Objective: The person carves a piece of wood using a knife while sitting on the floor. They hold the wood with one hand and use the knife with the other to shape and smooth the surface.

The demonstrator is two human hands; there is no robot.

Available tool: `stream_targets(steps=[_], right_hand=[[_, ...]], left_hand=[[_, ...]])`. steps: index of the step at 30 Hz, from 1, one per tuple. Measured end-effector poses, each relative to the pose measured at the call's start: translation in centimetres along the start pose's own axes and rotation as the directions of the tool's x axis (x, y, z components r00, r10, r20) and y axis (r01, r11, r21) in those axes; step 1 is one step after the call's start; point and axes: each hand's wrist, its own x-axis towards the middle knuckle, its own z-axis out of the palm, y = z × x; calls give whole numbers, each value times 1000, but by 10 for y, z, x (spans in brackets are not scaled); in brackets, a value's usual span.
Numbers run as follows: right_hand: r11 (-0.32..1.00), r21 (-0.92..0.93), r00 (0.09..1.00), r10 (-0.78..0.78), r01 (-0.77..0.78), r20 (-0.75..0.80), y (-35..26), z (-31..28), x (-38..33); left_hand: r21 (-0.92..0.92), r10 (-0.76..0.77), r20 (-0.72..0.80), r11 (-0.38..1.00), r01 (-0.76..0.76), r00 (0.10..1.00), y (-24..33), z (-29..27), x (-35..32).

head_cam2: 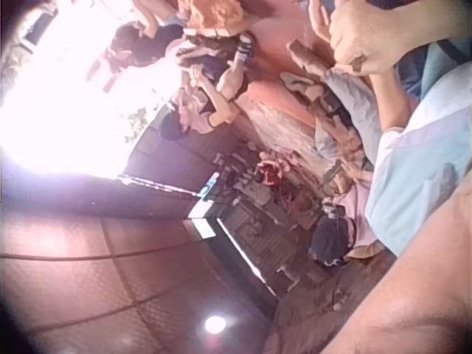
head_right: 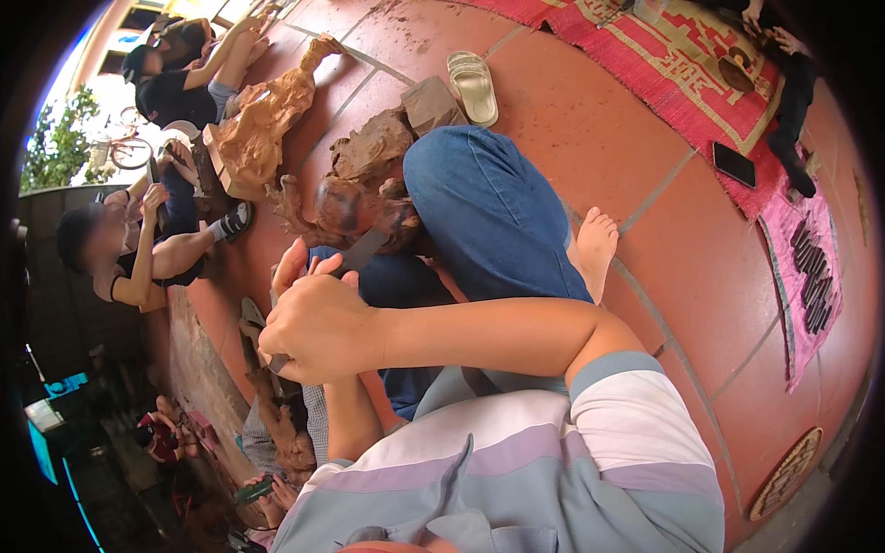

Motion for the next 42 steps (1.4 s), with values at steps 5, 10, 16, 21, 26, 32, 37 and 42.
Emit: stream_targets(steps=[5, 10, 16, 21, 26, 32, 37, 42], right_hand=[[999, -39, 1000, 18, -19, -22, -11, -5, -1], [998, -31, 997, 49, -48, 52, 2, 7, 6], [1000, 9, 999, -26, 26, -20, -10, 3, 7], [999, -41, 999, 12, -11, 32, -10, 10, 5], [989, -122, 996, 89, -88, 9, -4, 1, 5], [995, 81, 996, 44, -49, 72, -10, 21, 11], [999, -38, 1000, 19, -20, -24, -7, 2, 5], [995, 95, 999, 19, -23, 47, 4, 19, 10]], left_hand=[[-15, -45, 104, 999, 47, 994, -15, -6, 3], [-82, -99, 141, 990, 112, 985, -4, -7, 4], [-171, -86, 2, 982, 85, 996, 8, 4, 5], [256, -37, 29, 966, 28, 999, 10, -10, -8], [136, -4, 120, 991, -12, 993, 10, 1, 8], [26, -33, 57, 999, 31, 998, 19, -12, -1], [273, 46, 100, 959, -72, 994, 8, 2, 4], [264, 48, 104, 962, -74, 993, 10, -9, 12]])
